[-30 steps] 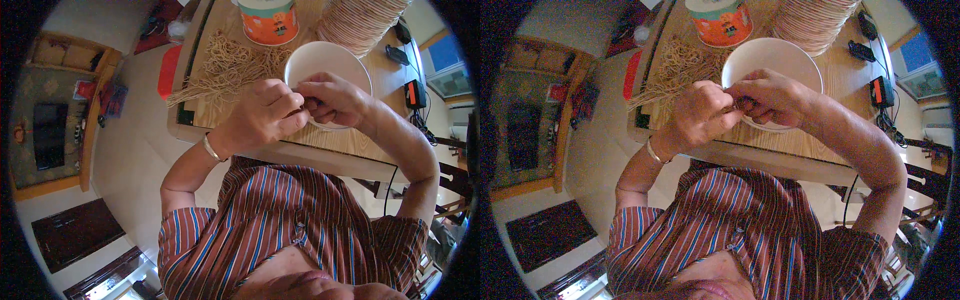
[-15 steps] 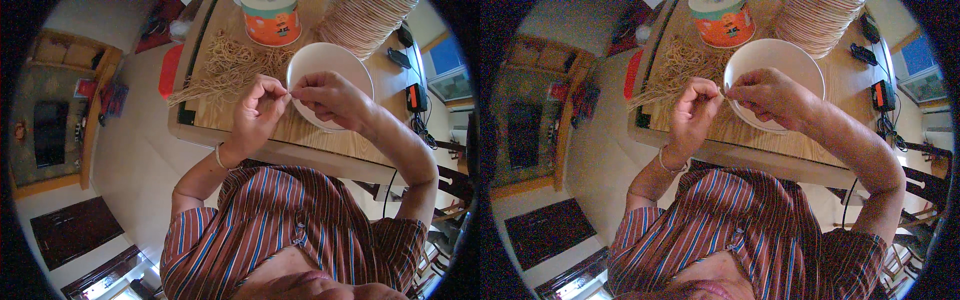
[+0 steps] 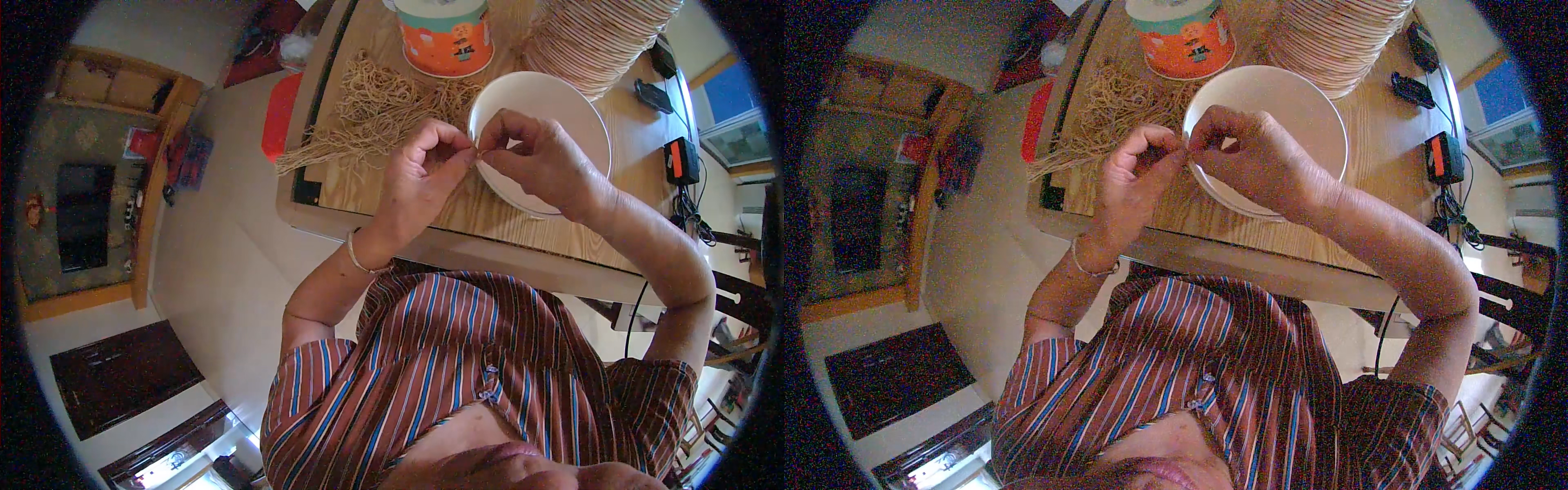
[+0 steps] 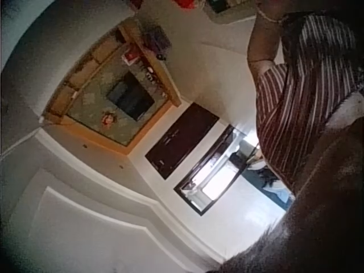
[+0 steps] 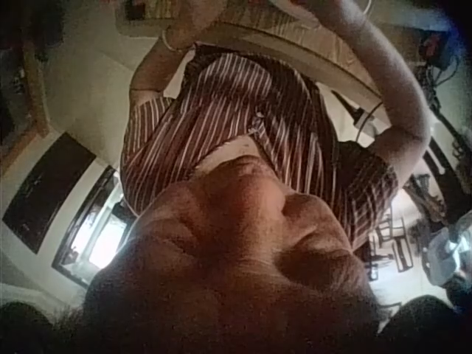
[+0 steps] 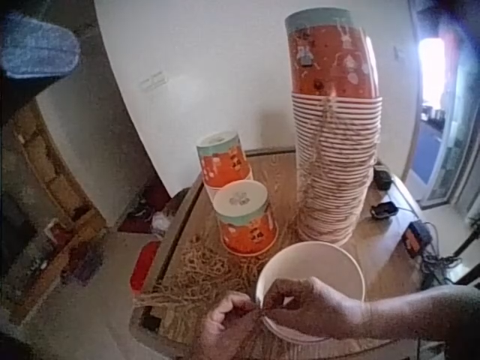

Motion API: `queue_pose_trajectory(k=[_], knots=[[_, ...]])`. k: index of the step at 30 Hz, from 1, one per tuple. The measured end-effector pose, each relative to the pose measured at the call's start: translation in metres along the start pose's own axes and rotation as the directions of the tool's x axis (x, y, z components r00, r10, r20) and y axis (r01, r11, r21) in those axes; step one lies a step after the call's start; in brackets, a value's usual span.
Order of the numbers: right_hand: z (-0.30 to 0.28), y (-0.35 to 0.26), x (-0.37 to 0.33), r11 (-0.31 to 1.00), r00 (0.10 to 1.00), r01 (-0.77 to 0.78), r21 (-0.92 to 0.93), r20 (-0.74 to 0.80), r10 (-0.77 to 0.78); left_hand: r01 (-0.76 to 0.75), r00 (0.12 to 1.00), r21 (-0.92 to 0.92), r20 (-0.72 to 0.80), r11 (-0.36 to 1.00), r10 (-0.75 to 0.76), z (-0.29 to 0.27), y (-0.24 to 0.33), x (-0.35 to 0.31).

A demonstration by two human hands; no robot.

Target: Manually placing thin straw fibers into paper cups for packaging or assembly.

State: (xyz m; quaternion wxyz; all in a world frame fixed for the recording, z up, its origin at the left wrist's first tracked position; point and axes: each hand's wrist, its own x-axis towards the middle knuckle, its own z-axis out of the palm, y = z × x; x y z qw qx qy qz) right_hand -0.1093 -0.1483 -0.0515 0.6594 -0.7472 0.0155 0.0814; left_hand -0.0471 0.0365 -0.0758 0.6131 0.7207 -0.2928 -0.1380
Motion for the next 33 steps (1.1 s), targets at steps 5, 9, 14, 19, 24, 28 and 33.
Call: queue_pose_trajectory(k=[5, 9, 14, 19, 24, 28, 33], knots=[[0.001, 0.015, 0.002, 0.968, 0.971, 0.213, -0.135, -0.079, -0.225, -0.028, 1.000, 0.050, 0.011, 0.998, 0.027, 0.001, -0.001, 0.005], [0.003, 0.004, -0.003, 0.979, 0.983, 0.140, -0.147, -0.096, -0.155, -0.071, 0.996, 0.153, 0.071, 0.986, 0.061, -0.004, -0.001, 0.008], [0.002, 0.007, -0.002, 0.978, 0.979, 0.153, -0.142, -0.109, -0.169, -0.168, 0.985, 0.246, 0.089, 0.955, 0.151, -0.005, 0.007, 0.011], [0.002, 0.003, -0.001, 0.995, 0.990, 0.058, -0.080, -0.122, -0.067, -0.270, 0.962, 0.270, 0.106, 0.924, 0.250, -0.007, 0.011, 0.012], [0.002, 0.006, -0.001, 0.985, 0.981, 0.105, -0.134, -0.149, -0.125, -0.250, 0.967, 0.298, 0.125, 0.921, 0.222, -0.009, 0.010, 0.013], [0.003, 0.003, -0.002, 0.980, 0.980, 0.102, -0.168, -0.154, -0.129, -0.275, 0.961, 0.357, 0.140, 0.893, 0.240, -0.009, 0.012, 0.014], [0.002, 0.009, -0.002, 0.989, 0.985, 0.083, -0.122, -0.143, -0.100, -0.320, 0.947, 0.333, 0.134, 0.887, 0.292, -0.005, 0.011, 0.015]])
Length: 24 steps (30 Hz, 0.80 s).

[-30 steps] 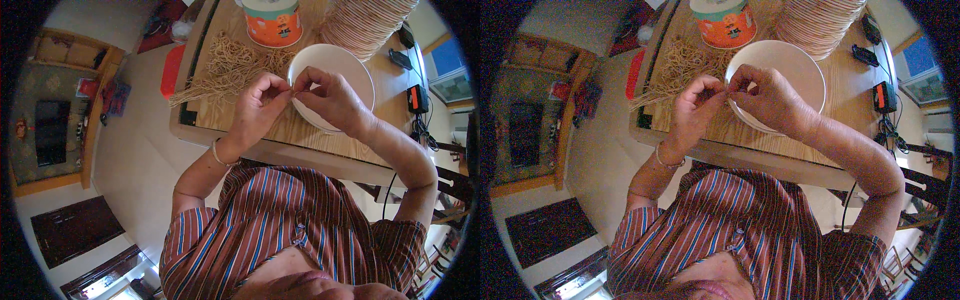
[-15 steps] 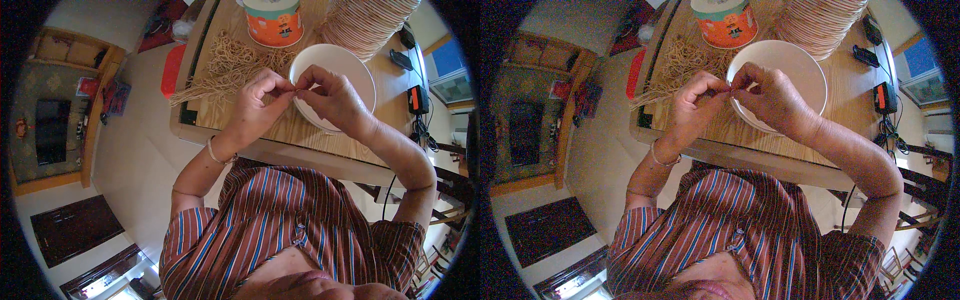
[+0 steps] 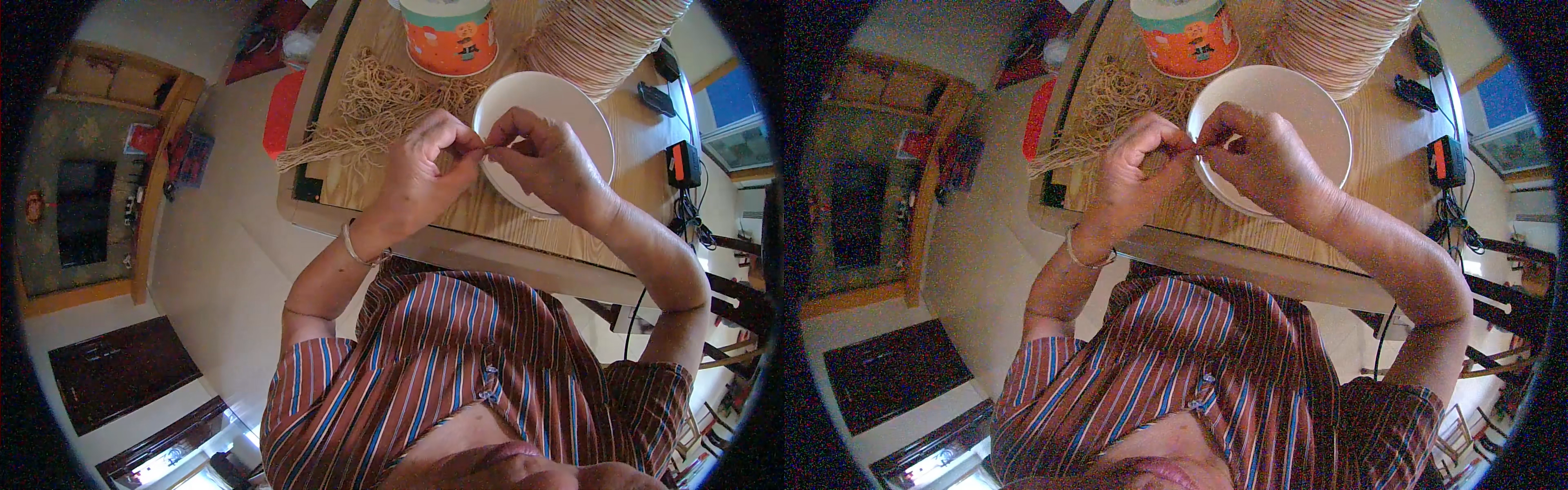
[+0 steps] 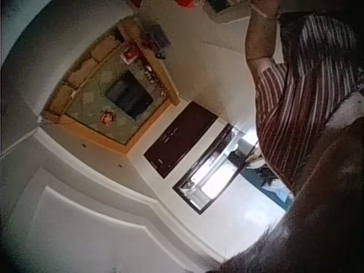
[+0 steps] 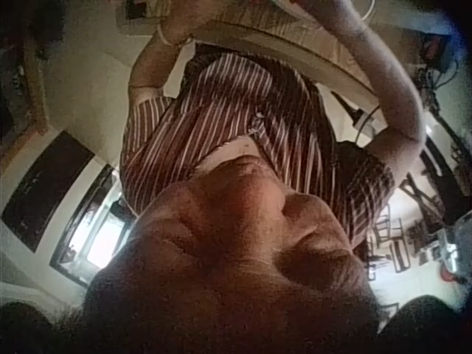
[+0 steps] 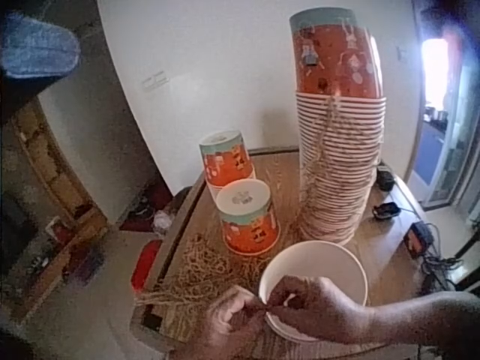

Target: Manually placing thin straw fibers into paper cups for packaging or assembly.

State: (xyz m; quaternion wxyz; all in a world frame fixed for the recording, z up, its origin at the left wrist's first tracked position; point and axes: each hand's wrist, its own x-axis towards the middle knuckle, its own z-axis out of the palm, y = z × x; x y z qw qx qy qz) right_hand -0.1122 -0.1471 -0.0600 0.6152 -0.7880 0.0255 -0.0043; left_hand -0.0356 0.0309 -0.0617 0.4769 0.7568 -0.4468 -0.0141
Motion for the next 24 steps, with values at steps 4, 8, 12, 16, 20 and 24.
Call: queue_pose_trajectory(k=[4, 8, 12, 16, 20, 24], knots=[[-0.003, -0.001, 0.000, 0.999, 0.999, -0.034, 0.042, 0.036, 0.032, 0.060, 0.998, -0.068, 0.005, 0.996, -0.060, 0.004, -0.007, -0.003], [-0.001, -0.010, 0.002, 0.984, 0.982, -0.164, 0.062, 0.105, 0.157, 0.199, 0.980, -0.241, 0.049, 0.950, -0.193, 0.004, -0.013, -0.009], [0.004, 0.005, 0.004, 0.997, 0.997, 0.071, 0.045, -0.017, -0.070, 0.228, 0.973, -0.362, 0.061, 0.904, -0.221, 0.007, -0.016, -0.009], [0.008, 0.012, 0.005, 0.963, 0.957, 0.269, -0.008, -0.111, -0.268, 0.188, 0.982, -0.321, 0.071, 0.928, -0.174, 0.005, -0.019, -0.008], [0.006, 0.000, -0.001, 0.946, 0.955, 0.275, -0.169, -0.065, -0.289, 0.195, 0.979, -0.234, 0.107, 0.953, -0.174, 0.002, -0.018, -0.005], [0.005, 0.000, -0.001, 0.886, 0.907, 0.377, -0.271, -0.085, -0.412, 0.222, 0.972, -0.250, 0.128, 0.942, -0.195, 0.000, -0.015, -0.004]])
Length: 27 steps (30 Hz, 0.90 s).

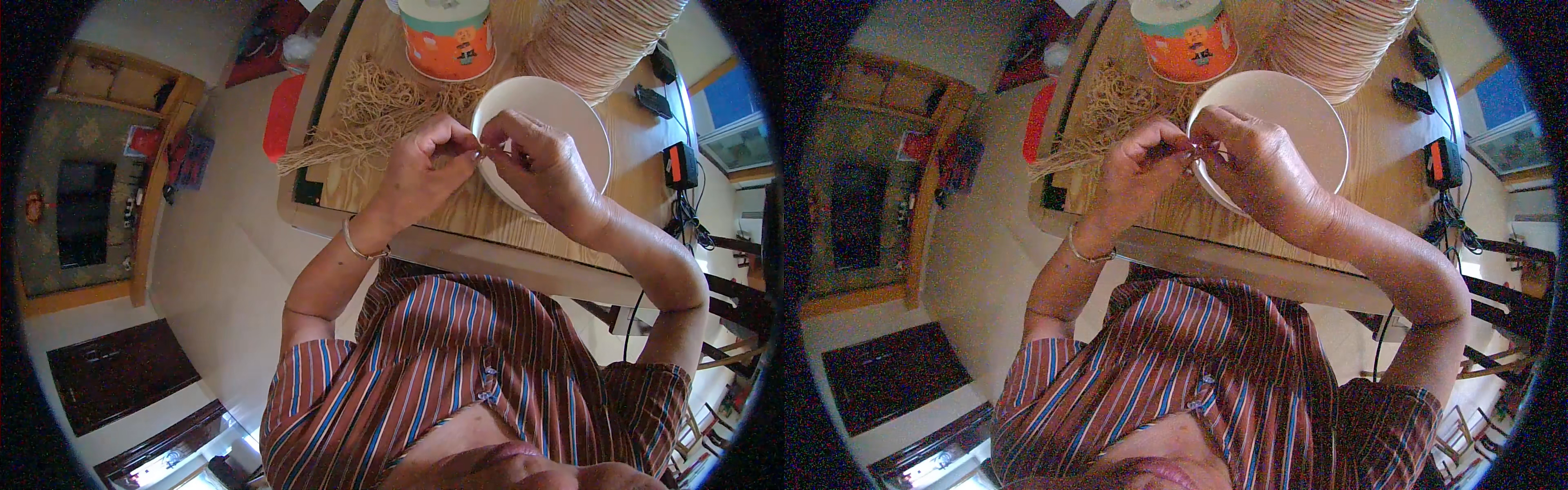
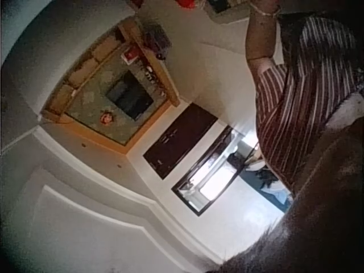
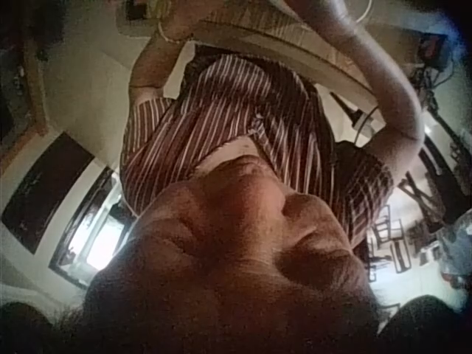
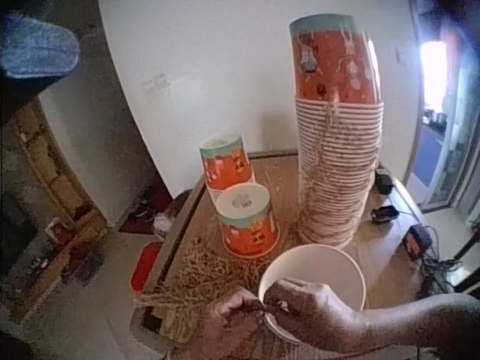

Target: Manually placing thin straw fibers into paper cups for packaging or assembly.

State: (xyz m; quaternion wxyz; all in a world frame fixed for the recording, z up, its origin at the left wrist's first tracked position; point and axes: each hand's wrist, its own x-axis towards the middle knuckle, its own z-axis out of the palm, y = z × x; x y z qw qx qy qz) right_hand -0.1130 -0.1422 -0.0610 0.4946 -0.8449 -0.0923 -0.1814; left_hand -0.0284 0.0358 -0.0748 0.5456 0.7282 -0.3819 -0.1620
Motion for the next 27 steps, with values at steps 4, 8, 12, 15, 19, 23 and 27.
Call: queue_pose_trajectory(k=[4, 8, 12, 15, 19, 23, 27], knots=[[-0.001, 0.002, 0.000, 0.999, 1.000, 0.009, -0.050, 0.029, -0.007, -0.022, 1.000, 0.010, -0.013, 1.000, 0.022, 0.000, -0.001, 0.001], [-0.003, 0.005, 0.000, 0.998, 0.999, 0.028, -0.053, 0.040, -0.026, -0.018, 1.000, 0.036, -0.002, 0.999, 0.019, -0.001, -0.001, 0.001], [-0.012, 0.001, 0.008, 0.946, 0.930, -0.310, 0.100, 0.240, 0.279, -0.092, 0.995, 0.162, -0.019, 0.982, 0.096, -0.002, 0.009, 0.000], [-0.016, 0.003, 0.014, 0.802, 0.775, -0.580, 0.142, 0.400, 0.489, -0.113, 0.991, 0.200, -0.049, 0.973, 0.125, 0.000, 0.012, -0.001], [-0.016, 0.007, 0.017, 0.694, 0.676, -0.699, 0.175, 0.478, 0.561, -0.130, 0.988, 0.224, -0.053, 0.966, 0.145, 0.000, 0.014, -0.001], [-0.015, 0.012, 0.015, 0.657, 0.670, -0.717, 0.233, 0.493, 0.556, -0.131, 0.990, 0.242, -0.026, 0.961, 0.141, -0.001, 0.017, -0.001], [-0.015, 0.015, 0.014, 0.671, 0.708, -0.685, 0.283, 0.476, 0.522, -0.140, 0.989, 0.290, 0.003, 0.947, 0.146, -0.003, 0.021, 0.001]])
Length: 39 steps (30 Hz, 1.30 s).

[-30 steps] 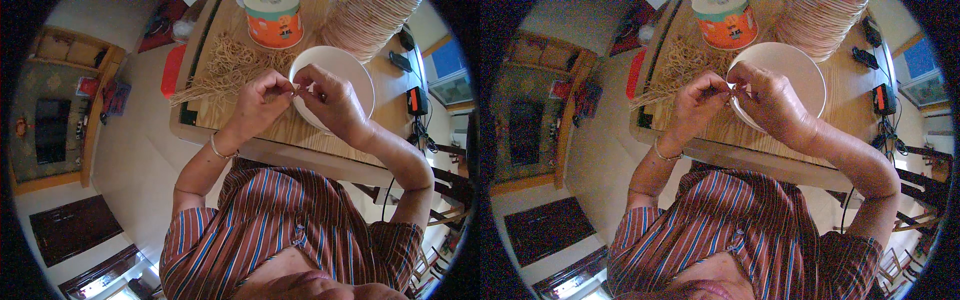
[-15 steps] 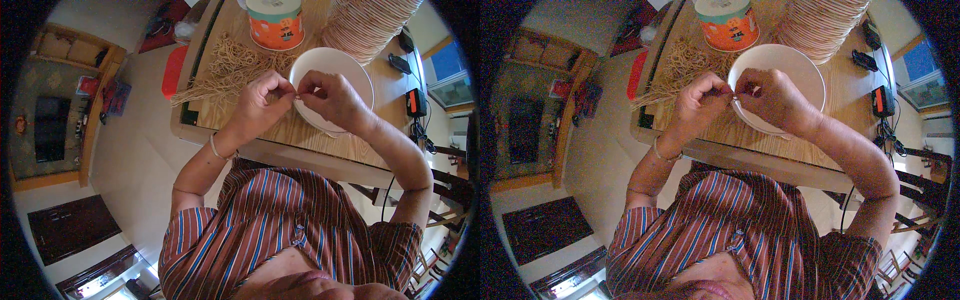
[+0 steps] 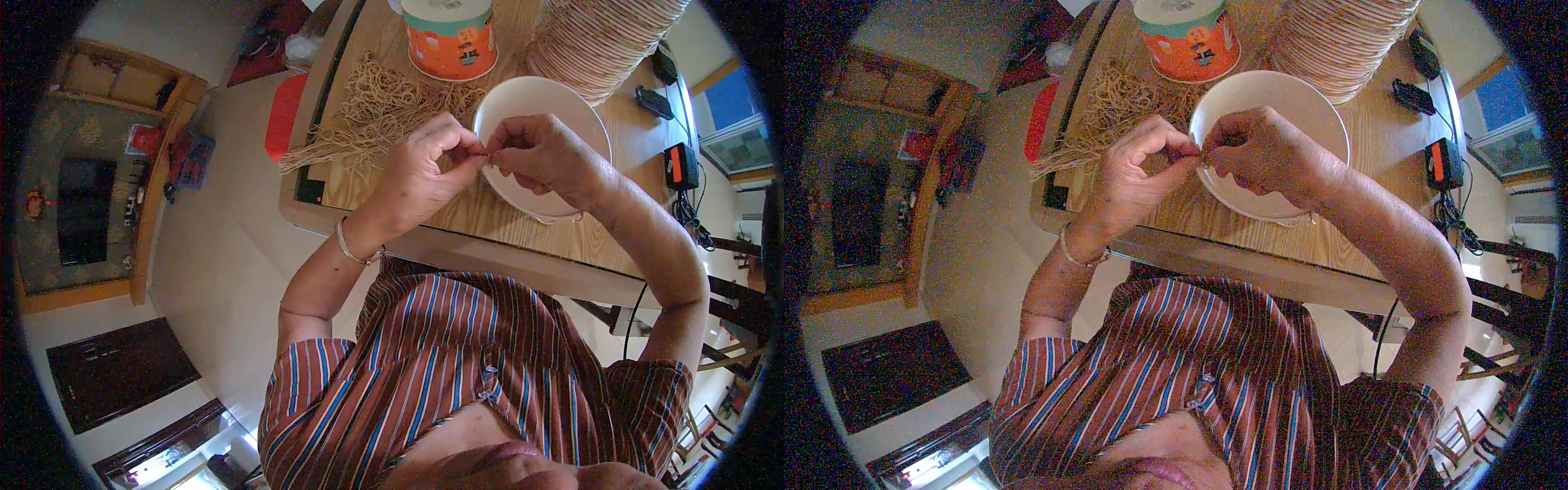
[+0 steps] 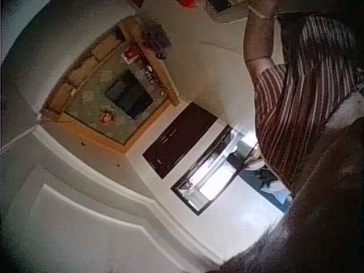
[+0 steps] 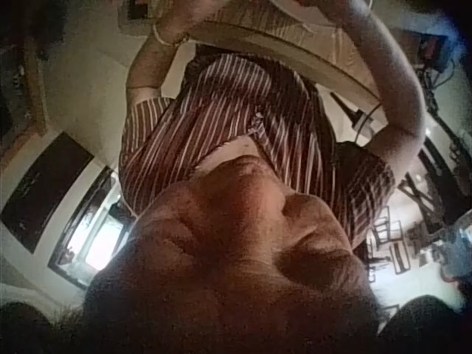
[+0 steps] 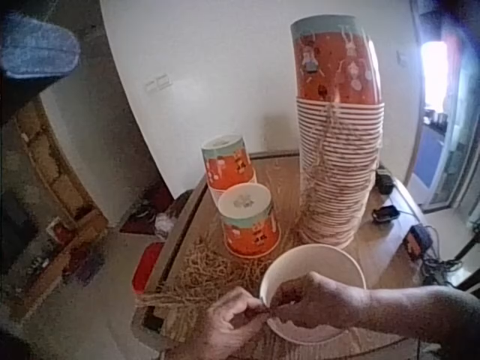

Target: Manually placing thin straw fibers into paper cups for packaging or assembly.

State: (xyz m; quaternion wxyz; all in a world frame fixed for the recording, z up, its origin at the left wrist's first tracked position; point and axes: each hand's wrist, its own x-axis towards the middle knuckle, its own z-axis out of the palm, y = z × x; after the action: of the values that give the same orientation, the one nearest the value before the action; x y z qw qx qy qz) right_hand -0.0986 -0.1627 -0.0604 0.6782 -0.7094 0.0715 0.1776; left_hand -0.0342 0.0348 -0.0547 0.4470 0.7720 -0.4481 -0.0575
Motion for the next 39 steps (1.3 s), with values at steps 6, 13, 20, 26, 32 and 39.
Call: queue_pose_trajectory(k=[6, 13, 20, 26, 32, 39], knots=[[-0.001, 0.002, 0.001, 0.999, 1.000, 0.006, -0.035, 0.029, -0.005, -0.083, 0.997, 0.073, 0.005, 0.994, 0.083, 0.000, 0.003, 0.002], [-0.006, 0.000, 0.001, 0.998, 0.994, -0.063, 0.025, 0.086, 0.061, -0.046, 0.999, -0.017, 0.008, 0.999, 0.047, 0.001, -0.003, 0.005], [-0.003, -0.002, -0.001, 0.999, 0.999, 0.002, 0.042, 0.049, -0.004, 0.169, 0.985, -0.210, 0.062, 0.963, -0.160, 0.002, -0.016, 0.004], [0.003, 0.010, -0.008, 0.831, 0.848, 0.473, -0.294, -0.103, -0.519, 0.350, 0.937, -0.425, 0.153, 0.835, -0.315, 0.001, -0.015, 0.002], [0.012, -0.002, -0.019, 0.735, 0.806, 0.496, -0.463, -0.068, -0.588, 0.413, 0.909, -0.599, 0.224, 0.686, -0.352, 0.004, -0.021, -0.003], [0.013, -0.001, -0.016, 0.678, 0.789, 0.510, -0.529, -0.025, -0.614, 0.405, 0.909, -0.647, 0.205, 0.646, -0.364, 0.007, -0.024, -0.007]])
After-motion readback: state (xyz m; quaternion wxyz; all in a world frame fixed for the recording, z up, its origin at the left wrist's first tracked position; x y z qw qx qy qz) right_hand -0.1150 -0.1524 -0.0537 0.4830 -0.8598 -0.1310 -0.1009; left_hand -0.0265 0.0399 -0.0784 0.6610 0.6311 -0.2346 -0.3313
